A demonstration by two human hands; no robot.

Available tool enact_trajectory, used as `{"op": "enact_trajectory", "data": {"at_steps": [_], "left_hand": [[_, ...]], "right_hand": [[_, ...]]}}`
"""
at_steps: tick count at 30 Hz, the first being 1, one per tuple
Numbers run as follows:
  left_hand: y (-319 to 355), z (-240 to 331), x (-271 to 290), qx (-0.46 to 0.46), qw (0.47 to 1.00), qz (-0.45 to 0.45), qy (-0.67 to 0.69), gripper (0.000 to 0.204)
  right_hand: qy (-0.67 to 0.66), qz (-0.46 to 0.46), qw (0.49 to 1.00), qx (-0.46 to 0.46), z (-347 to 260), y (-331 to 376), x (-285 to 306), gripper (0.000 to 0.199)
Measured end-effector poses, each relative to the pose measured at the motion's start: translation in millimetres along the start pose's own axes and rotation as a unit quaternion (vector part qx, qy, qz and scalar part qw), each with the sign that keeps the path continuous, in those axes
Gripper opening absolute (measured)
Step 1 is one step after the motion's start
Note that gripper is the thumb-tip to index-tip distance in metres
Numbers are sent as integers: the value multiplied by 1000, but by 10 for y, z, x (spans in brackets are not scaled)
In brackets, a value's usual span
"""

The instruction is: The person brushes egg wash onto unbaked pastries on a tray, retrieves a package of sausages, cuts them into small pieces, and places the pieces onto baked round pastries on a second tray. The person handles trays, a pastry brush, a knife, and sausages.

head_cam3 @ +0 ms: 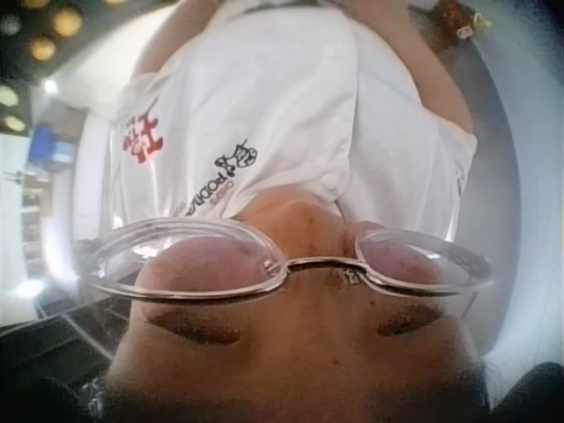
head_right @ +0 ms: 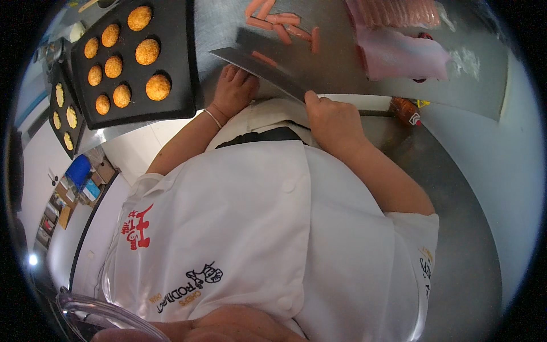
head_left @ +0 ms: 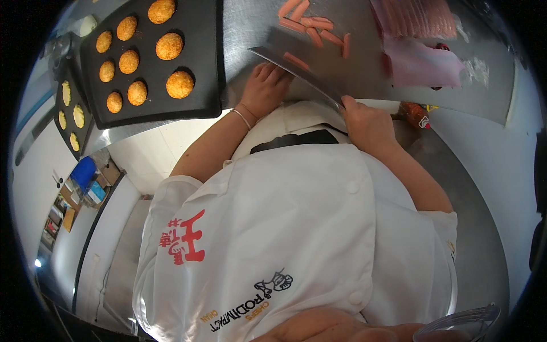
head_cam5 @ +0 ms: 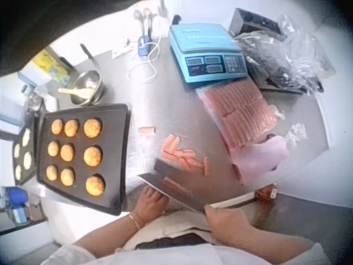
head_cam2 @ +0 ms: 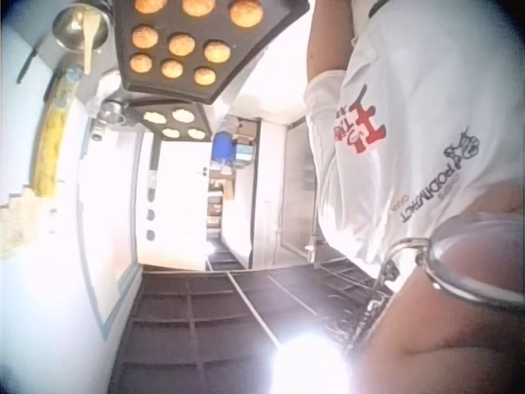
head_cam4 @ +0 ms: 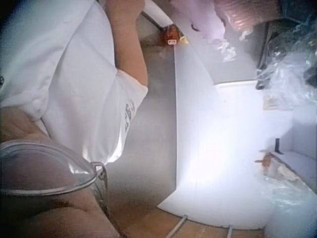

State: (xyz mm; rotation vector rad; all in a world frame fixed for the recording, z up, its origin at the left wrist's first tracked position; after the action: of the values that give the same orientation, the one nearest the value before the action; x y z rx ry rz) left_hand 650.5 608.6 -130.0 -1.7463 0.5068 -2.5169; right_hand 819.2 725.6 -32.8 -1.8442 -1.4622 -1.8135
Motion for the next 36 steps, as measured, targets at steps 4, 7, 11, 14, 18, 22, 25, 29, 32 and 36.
{"op": "enact_trajectory", "data": {"at_steps": [4,7,11,14,18,22,25,29,32,36], "left_hand": [[-22,0,6,-13,1000,10,-5,28],[-22,-5,5,-17,1000,3,1,27],[20,-17,-23,-17,1000,-25,-1,42],[17,-23,-5,-9,1000,-1,15,43],[-13,-32,56,-14,1000,-18,0,43],[1,2,40,-18,1000,2,4,41],[3,-38,5,-10,1000,13,12,36],[227,-169,-298,146,949,29,279,28],[197,-292,-306,342,636,200,662,23],[-132,-649,558,201,952,196,123,19]], "right_hand": [[17,-39,999,-10,-34,-66,6,5],[13,-50,999,-17,-71,-139,16,4],[-4,-53,998,-24,-49,-234,-90,6],[-30,-51,998,-26,-60,-313,-164,10],[-69,-28,997,-21,-149,-531,-280,13],[-101,29,994,26,-258,-640,-247,12],[-118,87,988,56,-95,-513,-203,24],[-68,201,971,107,65,-162,112,42],[-44,269,954,126,207,-12,269,42],[-21,316,937,150,381,70,380,42]]}}
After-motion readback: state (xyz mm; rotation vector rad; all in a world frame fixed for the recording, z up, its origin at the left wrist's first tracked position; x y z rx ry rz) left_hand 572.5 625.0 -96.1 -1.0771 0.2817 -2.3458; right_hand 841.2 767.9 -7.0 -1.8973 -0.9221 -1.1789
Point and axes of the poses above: each hand's wrist, its own y-axis away from the middle knuckle, its own x-axis out of the back of the hand, z = x × y, the point moved 5 cm from there along -y, towards the middle knuckle, and after that the axes turned 13 degrees about -x, right-handed, at the moved point
